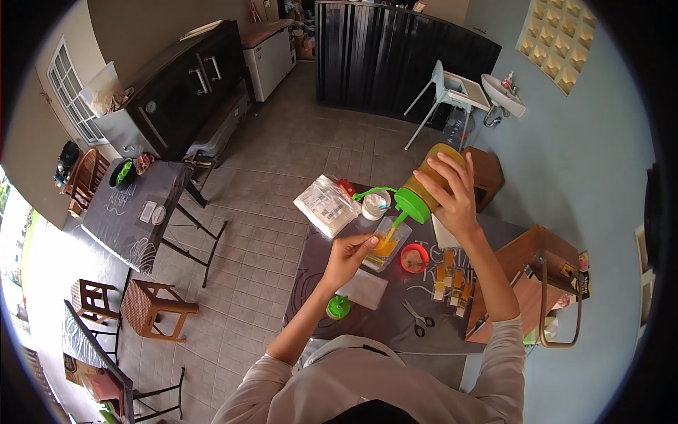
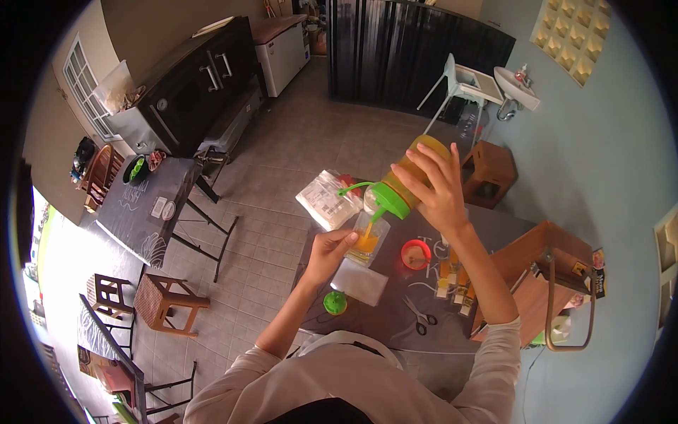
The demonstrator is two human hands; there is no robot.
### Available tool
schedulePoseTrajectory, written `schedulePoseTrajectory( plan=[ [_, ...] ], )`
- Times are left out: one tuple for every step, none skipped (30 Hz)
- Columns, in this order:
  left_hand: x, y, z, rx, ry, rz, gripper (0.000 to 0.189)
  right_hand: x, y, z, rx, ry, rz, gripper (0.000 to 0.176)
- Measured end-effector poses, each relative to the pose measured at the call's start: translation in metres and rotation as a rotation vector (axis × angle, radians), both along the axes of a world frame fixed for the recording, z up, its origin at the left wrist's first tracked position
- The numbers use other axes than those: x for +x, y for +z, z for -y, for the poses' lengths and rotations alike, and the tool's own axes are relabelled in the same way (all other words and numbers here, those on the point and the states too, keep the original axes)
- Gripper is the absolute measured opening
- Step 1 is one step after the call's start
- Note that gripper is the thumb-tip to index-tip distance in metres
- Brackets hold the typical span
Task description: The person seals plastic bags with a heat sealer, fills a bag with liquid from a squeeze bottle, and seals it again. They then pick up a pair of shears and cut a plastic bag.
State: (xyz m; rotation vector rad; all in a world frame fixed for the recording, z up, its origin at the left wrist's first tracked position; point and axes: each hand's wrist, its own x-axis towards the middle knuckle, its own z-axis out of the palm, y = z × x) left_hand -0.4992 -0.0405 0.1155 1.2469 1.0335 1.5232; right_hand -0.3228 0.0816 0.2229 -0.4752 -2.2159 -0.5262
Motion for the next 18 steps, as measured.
schedulePoseTrajectory(
  plan=[
    [0.0, -0.001, 0.0, -0.001, 0.0, 0.002, 0.03, 0.0, -0.001, 0.0, -0.001, 0.0, 0.002, 0.053],
    [0.0, -0.002, 0.0, -0.006, -0.008, 0.022, 0.03, 0.0, -0.002, 0.0, -0.051, -0.017, -0.008, 0.054],
    [0.0, -0.003, 0.0, -0.011, -0.017, 0.042, 0.03, 0.0, -0.003, 0.0, -0.101, -0.035, -0.018, 0.054],
    [0.0, -0.002, 0.0, -0.012, -0.016, 0.042, 0.03, 0.0, -0.006, 0.001, -0.102, -0.035, -0.017, 0.054],
    [0.0, 0.001, 0.001, -0.014, -0.008, 0.045, 0.03, -0.001, -0.009, 0.002, -0.187, -0.019, -0.069, 0.055],
    [0.0, 0.002, 0.001, -0.015, 0.0, 0.049, 0.03, -0.002, -0.013, 0.002, -0.272, -0.002, -0.12, 0.056],
    [-0.001, 0.003, 0.001, -0.017, 0.001, 0.049, 0.03, -0.004, -0.018, 0.003, -0.274, -0.001, -0.12, 0.056],
    [-0.002, 0.004, 0.0, -0.011, 0.007, 0.049, 0.03, -0.006, -0.023, 0.004, -0.368, 0.015, -0.187, 0.056],
    [-0.003, 0.005, -0.001, -0.002, 0.013, 0.049, 0.03, -0.008, -0.029, 0.004, -0.459, 0.032, -0.254, 0.056],
    [-0.004, 0.005, -0.003, -0.003, 0.012, 0.048, 0.03, -0.009, -0.037, 0.004, -0.46, 0.031, -0.255, 0.056],
    [-0.006, 0.004, -0.005, -0.006, 0.032, 0.063, 0.03, -0.01, -0.048, 0.005, -0.6, 0.02, -0.337, 0.054],
    [-0.007, 0.002, -0.007, -0.009, 0.051, 0.076, 0.03, -0.012, -0.062, 0.005, -0.74, 0.006, -0.421, 0.053],
    [-0.008, 0.0, -0.009, -0.01, 0.045, 0.073, 0.03, -0.013, -0.087, -0.001, -0.771, 0.039, -0.518, 0.049],
    [-0.009, -0.003, -0.012, -0.014, 0.079, 0.125, 0.031, -0.017, -0.106, 0.002, -0.768, 0.034, -0.525, 0.049],
    [-0.011, -0.003, -0.014, -0.018, 0.112, 0.175, 0.031, -0.023, -0.124, 0.009, -0.93, -0.015, -0.596, 0.047],
    [-0.015, -0.001, -0.018, -0.013, 0.104, 0.168, 0.031, -0.028, -0.144, 0.014, -1.09, -0.062, -0.668, 0.045],
    [-0.019, 0.002, -0.022, 0.004, 0.116, 0.167, 0.031, -0.033, -0.174, 0.016, -1.09, -0.076, -0.682, 0.044],
    [-0.024, 0.004, -0.025, 0.021, 0.128, 0.164, 0.032, -0.038, -0.209, 0.018, -1.09, -0.089, -0.696, 0.043]
  ],
)
